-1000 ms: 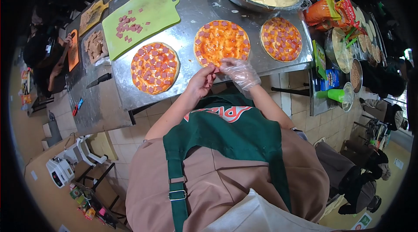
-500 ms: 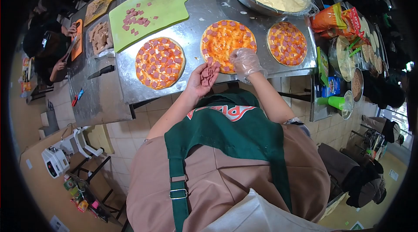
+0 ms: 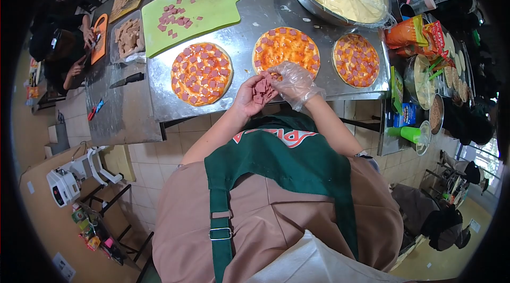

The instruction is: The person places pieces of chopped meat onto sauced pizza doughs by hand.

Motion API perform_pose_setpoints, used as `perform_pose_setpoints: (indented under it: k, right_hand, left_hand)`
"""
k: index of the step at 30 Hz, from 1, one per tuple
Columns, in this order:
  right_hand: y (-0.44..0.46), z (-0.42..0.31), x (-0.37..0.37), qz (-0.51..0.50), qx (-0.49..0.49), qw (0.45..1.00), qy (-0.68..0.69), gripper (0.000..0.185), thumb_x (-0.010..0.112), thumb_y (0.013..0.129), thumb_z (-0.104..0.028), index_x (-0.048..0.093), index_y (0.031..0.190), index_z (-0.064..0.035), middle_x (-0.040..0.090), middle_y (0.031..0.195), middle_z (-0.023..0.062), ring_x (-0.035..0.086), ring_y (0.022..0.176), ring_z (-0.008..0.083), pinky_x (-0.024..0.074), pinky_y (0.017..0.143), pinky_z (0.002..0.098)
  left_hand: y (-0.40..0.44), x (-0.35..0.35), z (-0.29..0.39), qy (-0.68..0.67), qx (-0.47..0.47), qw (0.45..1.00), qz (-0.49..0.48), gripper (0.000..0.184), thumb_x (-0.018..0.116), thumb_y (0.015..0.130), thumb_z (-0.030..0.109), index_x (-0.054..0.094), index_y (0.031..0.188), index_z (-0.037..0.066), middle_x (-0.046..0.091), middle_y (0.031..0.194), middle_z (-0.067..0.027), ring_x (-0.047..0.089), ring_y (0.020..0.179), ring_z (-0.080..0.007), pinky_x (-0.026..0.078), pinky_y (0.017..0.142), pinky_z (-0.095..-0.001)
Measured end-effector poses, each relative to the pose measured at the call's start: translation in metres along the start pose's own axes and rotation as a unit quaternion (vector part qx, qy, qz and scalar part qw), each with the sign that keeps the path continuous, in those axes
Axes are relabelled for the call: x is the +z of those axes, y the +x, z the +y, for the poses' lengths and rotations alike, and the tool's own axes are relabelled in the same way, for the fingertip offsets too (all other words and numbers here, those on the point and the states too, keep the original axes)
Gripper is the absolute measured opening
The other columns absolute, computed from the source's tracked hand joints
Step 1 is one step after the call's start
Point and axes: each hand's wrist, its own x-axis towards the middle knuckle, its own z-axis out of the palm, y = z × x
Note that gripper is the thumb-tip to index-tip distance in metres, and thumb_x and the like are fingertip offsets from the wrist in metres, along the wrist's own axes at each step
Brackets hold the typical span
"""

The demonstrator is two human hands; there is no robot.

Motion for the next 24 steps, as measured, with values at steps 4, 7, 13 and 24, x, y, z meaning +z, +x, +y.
perform_pose_setpoints:
  k: [4,7,13,24]
  right_hand:
    - [0.001,0.008,0.003,-0.004,-0.030,1.000,0.004,0.027,0.054,0.074,-0.035,0.064,0.084,-0.0121,0.060,0.081,0.0116,0.056,0.078,0.0290,0.0440,0.070,0.0375]
    - [0.009,0.012,0.004,-0.055,-0.003,0.996,0.065,0.022,0.057,0.073,-0.029,0.063,0.081,-0.0092,0.060,0.074,0.0110,0.058,0.071,0.0242,0.0446,0.064,0.0344]
    - [0.006,-0.007,-0.029,-0.074,0.205,0.918,0.330,0.016,0.056,0.076,-0.017,0.062,0.080,-0.0030,0.059,0.069,0.0058,0.054,0.059,0.0095,0.0424,0.055,0.0232]
    - [0.031,0.043,-0.002,-0.101,0.098,0.988,-0.060,0.022,0.060,0.070,-0.031,0.065,0.074,-0.0096,0.061,0.076,0.0102,0.058,0.072,0.0241,0.0442,0.065,0.0333]
  left_hand:
    - [0.000,0.004,0.001,0.012,-0.006,1.000,-0.001,0.035,0.033,0.087,0.021,0.045,0.110,-0.002,0.055,0.105,-0.0137,0.055,0.094,-0.0241,0.045,0.084,-0.0393]
    - [0.000,0.005,0.001,0.011,-0.008,1.000,0.007,0.033,0.034,0.087,0.020,0.046,0.109,-0.002,0.055,0.104,-0.0143,0.055,0.094,-0.0245,0.046,0.083,-0.0385]
    - [0.000,0.008,0.003,0.005,-0.006,0.999,0.052,0.027,0.041,0.085,0.014,0.049,0.106,0.000,0.057,0.098,-0.0145,0.057,0.091,-0.0243,0.049,0.078,-0.0342]
    - [-0.013,0.001,0.012,-0.035,0.026,0.996,0.073,0.026,0.042,0.084,0.012,0.050,0.106,0.000,0.055,0.103,-0.0132,0.056,0.095,-0.0239,0.049,0.079,-0.0317]
